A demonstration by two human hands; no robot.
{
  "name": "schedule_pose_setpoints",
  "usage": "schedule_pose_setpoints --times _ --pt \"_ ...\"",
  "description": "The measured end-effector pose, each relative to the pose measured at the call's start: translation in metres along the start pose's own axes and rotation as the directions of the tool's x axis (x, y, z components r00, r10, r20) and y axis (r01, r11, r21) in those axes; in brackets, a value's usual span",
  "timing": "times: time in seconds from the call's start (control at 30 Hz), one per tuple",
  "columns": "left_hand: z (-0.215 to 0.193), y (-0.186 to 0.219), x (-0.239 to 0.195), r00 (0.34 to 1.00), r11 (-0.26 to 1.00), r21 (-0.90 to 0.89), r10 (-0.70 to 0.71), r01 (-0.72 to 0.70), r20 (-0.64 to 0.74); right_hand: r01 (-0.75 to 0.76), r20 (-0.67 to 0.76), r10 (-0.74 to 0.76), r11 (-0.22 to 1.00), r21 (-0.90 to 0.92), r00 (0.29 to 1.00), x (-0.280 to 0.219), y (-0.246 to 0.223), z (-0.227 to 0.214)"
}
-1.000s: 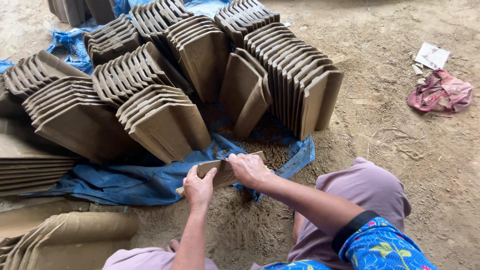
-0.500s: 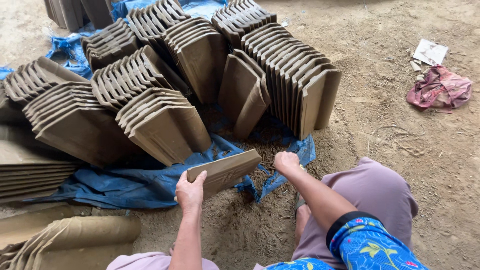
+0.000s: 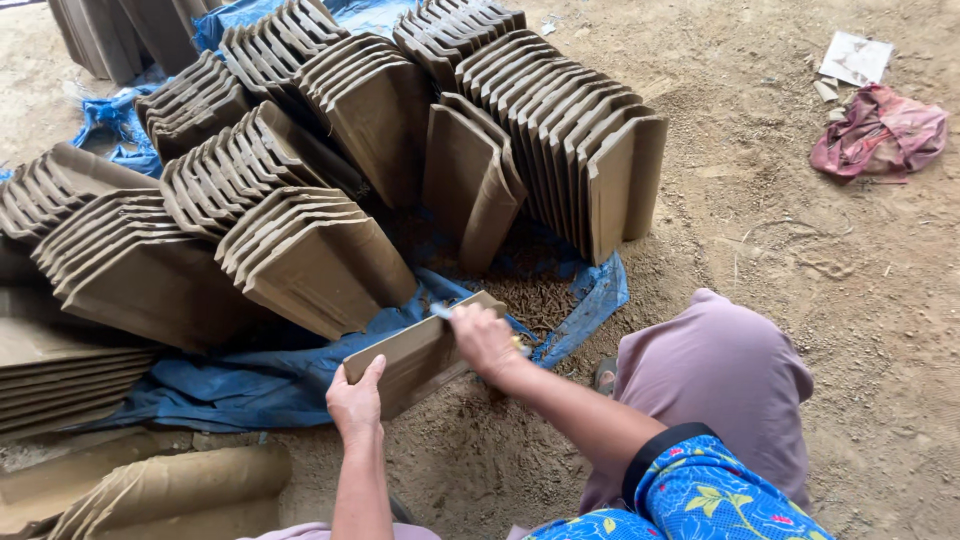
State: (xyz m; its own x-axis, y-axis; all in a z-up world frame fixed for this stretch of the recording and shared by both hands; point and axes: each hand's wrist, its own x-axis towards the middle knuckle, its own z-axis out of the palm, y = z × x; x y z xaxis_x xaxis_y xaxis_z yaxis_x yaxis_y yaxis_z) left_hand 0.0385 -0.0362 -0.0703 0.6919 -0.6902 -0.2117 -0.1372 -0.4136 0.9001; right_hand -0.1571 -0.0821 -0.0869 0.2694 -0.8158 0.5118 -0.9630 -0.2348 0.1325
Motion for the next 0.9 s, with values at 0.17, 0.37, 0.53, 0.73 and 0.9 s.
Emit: schedule_pose_setpoints --times 0.17,0.37,0.53,0.73,0.9 --pt "-0.027 0.025 -0.016 0.996 0.970 -0.238 -0.034 0.052 0.079 -0.368 0.623 0.185 0.913 0.177 0.760 0.011 0.050 0.013" --pt "-0.030 0.025 -0.011 0.995 0.950 -0.294 -0.091 0.101 0.049 -0.661 0.873 0.176 0.723 0.199 0.455 0.034 0.067 -0.051" --pt "-0.036 0.020 -0.004 0.992 0.944 -0.308 -0.126 0.122 0.005 -0.603 0.831 0.095 0.734 0.313 0.548 0.020 0.054 -0.024" --pt "-0.045 0.031 -0.015 0.966 0.908 -0.348 -0.258 0.234 -0.025 -0.638 0.911 0.147 0.756 0.148 0.386 0.003 0.068 0.006" --pt "-0.046 0.038 -0.018 0.936 0.873 -0.399 -0.341 0.282 -0.086 -0.835 0.842 0.023 -0.116 0.537 0.539 -0.002 0.057 0.026"
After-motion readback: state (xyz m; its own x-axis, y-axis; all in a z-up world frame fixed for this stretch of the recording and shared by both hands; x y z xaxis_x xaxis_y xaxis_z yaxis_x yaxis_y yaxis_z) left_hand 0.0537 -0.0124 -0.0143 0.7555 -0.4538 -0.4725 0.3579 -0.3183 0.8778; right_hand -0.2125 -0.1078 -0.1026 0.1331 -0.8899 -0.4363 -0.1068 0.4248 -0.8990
